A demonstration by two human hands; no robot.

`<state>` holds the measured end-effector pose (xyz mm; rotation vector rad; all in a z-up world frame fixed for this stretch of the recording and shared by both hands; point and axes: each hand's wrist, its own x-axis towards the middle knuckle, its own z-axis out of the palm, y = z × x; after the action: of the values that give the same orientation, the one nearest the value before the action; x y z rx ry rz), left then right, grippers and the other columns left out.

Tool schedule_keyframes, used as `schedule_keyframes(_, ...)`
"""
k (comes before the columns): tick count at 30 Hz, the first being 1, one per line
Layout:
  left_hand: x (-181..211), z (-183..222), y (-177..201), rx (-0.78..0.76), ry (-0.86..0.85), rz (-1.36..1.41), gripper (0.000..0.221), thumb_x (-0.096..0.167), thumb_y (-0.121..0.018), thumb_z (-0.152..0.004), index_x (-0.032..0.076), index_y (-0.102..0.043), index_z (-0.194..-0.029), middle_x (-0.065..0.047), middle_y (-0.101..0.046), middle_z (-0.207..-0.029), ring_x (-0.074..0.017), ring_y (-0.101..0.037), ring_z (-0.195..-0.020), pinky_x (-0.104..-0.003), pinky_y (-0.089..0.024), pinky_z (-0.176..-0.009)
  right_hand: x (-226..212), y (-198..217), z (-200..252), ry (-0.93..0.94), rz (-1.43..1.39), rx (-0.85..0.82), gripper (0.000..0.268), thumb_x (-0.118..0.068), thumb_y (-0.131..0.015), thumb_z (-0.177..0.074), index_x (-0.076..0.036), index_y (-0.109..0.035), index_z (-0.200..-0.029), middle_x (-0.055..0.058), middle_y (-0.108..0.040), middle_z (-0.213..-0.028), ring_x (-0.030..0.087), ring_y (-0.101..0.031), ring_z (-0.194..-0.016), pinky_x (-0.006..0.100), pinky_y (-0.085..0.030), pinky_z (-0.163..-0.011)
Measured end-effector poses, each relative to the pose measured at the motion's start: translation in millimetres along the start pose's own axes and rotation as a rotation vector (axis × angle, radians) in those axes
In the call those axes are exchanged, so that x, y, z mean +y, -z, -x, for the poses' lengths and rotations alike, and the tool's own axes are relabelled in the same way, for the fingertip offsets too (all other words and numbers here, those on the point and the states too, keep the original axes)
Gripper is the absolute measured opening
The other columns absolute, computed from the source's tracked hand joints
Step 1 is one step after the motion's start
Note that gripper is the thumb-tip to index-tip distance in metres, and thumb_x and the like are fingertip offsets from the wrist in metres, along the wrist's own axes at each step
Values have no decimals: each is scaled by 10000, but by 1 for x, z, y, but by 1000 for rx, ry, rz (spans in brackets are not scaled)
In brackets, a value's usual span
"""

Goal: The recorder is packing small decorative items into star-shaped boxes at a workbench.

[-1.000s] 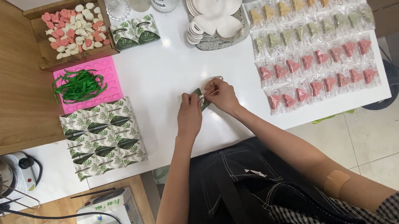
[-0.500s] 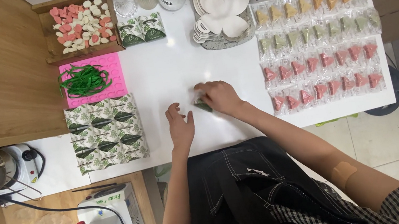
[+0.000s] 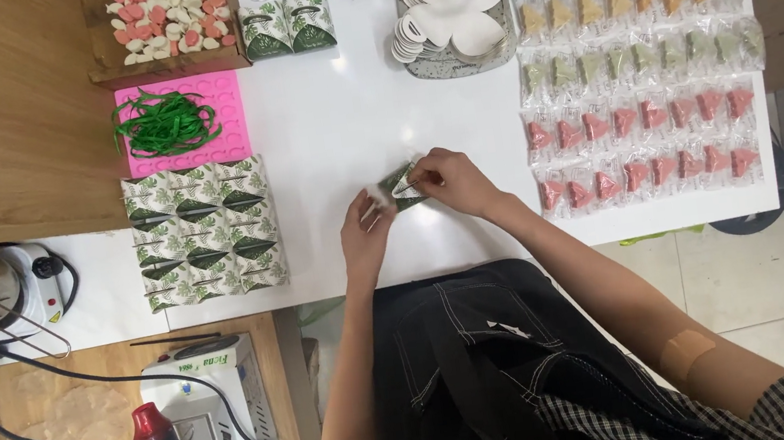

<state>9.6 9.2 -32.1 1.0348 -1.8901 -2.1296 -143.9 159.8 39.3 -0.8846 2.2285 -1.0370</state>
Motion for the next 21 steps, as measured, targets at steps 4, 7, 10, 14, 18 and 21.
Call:
schedule_keyframes(4, 39, 14, -17, -34, -178, -159, 606, 79, -802, -852, 26, -569, -1409, -179, -584, -1393, -284, -620, -1240, -347, -569, -960, 8, -16, 7, -42, -151, 71, 158, -64, -719, -871, -52, -752, -1025, 107, -687, -933, 198, -717, -809, 309, -604, -771)
schedule_keyframes(7, 34, 9, -21, 3, -241, -230, 491, 22, -704, -905, 54, -614, -1387, -166, -635, -1395, -271, -700, -1189, -346, -618, -956, 6, -18, 12, -93, -99, 110, 169, -64, -732, -881, -57, -775, -1044, 111, -693, -948, 198, -703, -781, 315, -578, -740)
schedule_keyframes(10, 43, 13, -21, -26, -281, -281, 452, -10, -685, -922, 44, -623, -1366, -181, -656, -1355, -283, -718, -1153, -350, -633, -928, 10, -21, 14, -113, -137, 149, 159, -72, -739, -883, -65, -786, -1035, 107, -702, -962, 178, -713, -791, 297, -585, -743)
schedule_keyframes(14, 49, 16, -24, -16, -238, -282, 388, 2, -679, -923, 43, -639, -1307, -164, -697, -1302, -284, -718, -1158, -349, -634, -926, 10, -18, 12, -107, -138, 140, 173, -69, -739, -875, -65, -792, -1040, 108, -702, -963, 177, -710, -788, 301, -589, -742)
schedule_keyframes(18, 51, 15, -28, -17, -311, -466, 320, 51, -663, -927, 58, -670, -1247, -189, -645, -1348, -338, -674, -1168, -381, -619, -882, 13, -18, 12, -169, -122, 116, 162, -99, -746, -886, -54, -788, -1035, 108, -713, -964, 162, -725, -802, 288, -597, -757)
schedule_keyframes(21, 53, 15, -30, -10, -484, -647, 307, 142, -709, -912, 55, -684, -1205, -227, -648, -1285, -403, -641, -1143, -460, -556, -899, 9, -15, 14, -187, -168, 133, 178, -116, -750, -888, -23, -780, -1037, 106, -740, -987, 151, -728, -817, 277, -597, -759)
